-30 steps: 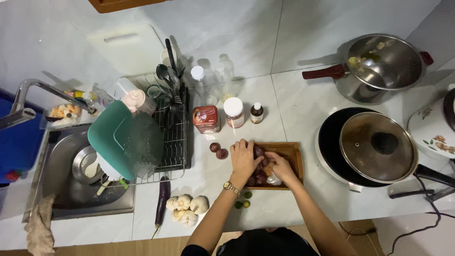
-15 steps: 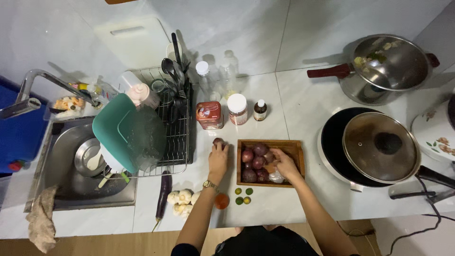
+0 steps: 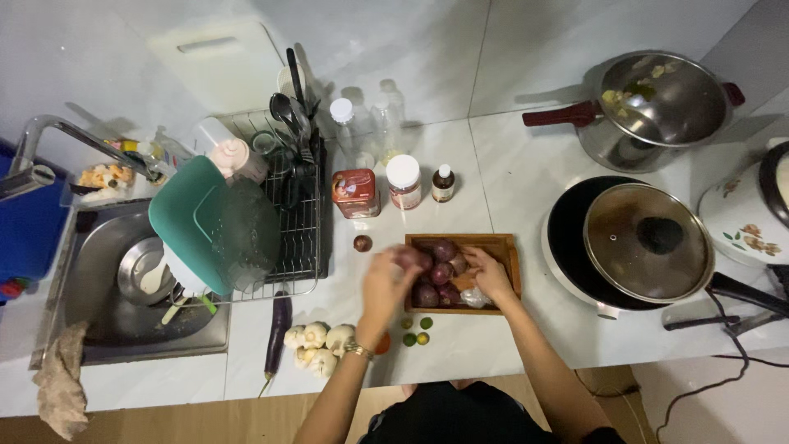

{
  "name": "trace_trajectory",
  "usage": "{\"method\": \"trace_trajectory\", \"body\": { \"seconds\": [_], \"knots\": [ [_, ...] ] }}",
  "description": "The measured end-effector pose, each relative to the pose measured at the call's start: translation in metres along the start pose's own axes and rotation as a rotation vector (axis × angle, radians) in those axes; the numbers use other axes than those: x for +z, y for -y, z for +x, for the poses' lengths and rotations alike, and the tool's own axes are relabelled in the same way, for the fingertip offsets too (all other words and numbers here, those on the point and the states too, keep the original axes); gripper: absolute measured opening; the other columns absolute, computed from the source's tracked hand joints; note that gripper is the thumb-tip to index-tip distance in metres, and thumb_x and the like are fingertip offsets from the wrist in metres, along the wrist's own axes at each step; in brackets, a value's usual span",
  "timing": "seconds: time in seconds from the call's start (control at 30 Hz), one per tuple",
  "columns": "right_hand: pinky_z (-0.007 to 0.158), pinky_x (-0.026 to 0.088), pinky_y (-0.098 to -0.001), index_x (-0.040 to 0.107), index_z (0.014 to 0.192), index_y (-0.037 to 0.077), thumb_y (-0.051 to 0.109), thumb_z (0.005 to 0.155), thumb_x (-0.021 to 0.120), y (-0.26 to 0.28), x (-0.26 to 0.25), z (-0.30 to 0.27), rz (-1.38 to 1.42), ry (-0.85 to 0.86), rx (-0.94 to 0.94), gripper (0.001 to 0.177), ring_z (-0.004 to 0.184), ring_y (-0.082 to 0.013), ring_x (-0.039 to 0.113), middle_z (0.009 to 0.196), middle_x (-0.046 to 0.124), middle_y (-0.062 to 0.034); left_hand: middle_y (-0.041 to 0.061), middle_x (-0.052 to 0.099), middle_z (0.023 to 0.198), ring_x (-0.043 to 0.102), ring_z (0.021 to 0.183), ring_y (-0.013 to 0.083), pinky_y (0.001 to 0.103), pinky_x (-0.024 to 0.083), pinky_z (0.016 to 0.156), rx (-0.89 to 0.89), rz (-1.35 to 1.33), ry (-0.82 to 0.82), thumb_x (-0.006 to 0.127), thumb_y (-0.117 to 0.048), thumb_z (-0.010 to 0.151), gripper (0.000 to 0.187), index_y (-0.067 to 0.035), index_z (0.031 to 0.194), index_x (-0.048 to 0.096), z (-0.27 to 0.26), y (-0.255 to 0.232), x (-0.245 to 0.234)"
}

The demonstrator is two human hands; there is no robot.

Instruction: The person sorts produce on the kitchen counter, placing red onions, garlic bulbs, a tomato, limes and an eggplant one by one into a wooden tray. They then open an upper cabinet, take down small lidded containers, open and close the lids, and return the containers to the shelf.

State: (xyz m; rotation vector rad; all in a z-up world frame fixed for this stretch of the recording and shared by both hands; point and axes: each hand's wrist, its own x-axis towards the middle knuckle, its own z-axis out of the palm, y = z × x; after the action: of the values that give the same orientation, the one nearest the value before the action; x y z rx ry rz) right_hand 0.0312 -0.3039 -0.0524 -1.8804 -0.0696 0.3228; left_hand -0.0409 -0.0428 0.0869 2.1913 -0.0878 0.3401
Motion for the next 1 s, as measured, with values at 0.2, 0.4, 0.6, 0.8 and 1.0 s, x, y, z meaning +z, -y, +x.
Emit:
{"method": "trace_trajectory", "body": {
  "seconds": [0.2,0.4,0.6,0.8,1.0],
  "knots": [
    [0.094,0.055,-0.0409,0.044,0.153,0.012,0.018,0.1,0.041,-0.007,-0.002,0.012,0.396,-0.006,0.403,0.054,0.11,-0.0286,0.066,0.138,0.065,-0.0197,0.014,0.068,0.103,0.06,0.103,0.0311,0.045,0.043,0.096,0.434,0.264,0.414,0.083,-0.017,0.073,0.044,-0.002,0.111,0.066,-0.004,-0.027,0.061],
    [0.097,0.048,-0.0441,0.033,0.157,0.018,0.059,0.1,0.042,-0.02,-0.004,0.015,0.439,-0.033,0.527,0.071,0.107,-0.0267,0.066,0.132,0.066,-0.0153,0.011,0.065,0.11,0.057,0.111,0.0272,0.044,0.041,0.098,0.521,0.606,0.386,0.068,-0.015,0.088,0.015,-0.008,0.099,0.075,-0.002,-0.007,0.11],
    [0.106,0.041,-0.0544,0.044,0.158,0.015,0.065,0.1,0.045,-0.028,-0.002,0.011,0.31,-0.022,0.48,0.076,0.116,-0.0293,0.051,0.142,0.05,-0.0264,0.008,0.066,0.113,0.056,0.115,0.0264,0.05,0.033,0.11,0.559,0.888,0.551,0.064,-0.02,0.083,0.021,-0.012,0.092,0.08,0.001,0.002,0.15],
    [0.116,0.034,-0.0513,0.039,0.155,0.013,0.068,0.095,0.041,-0.004,-0.004,-0.002,0.327,-0.027,0.46,0.082,0.146,-0.0289,0.04,0.157,0.045,-0.0142,0.007,0.07,0.103,0.059,0.109,0.0241,0.047,0.032,0.111,0.485,0.909,0.361,0.063,-0.021,0.089,0.026,-0.009,0.106,0.077,0.008,0.0,0.169],
    [0.122,0.027,-0.0518,0.035,0.157,0.007,0.071,0.094,0.034,0.017,-0.012,-0.015,0.402,-0.038,0.392,0.09,0.151,-0.0369,0.03,0.163,0.035,-0.0182,0.01,0.068,0.101,0.061,0.106,0.0298,0.052,0.041,0.098,0.534,0.524,0.283,0.064,-0.019,0.094,0.014,-0.007,0.094,0.07,0.007,-0.005,0.104]
  ]
}}
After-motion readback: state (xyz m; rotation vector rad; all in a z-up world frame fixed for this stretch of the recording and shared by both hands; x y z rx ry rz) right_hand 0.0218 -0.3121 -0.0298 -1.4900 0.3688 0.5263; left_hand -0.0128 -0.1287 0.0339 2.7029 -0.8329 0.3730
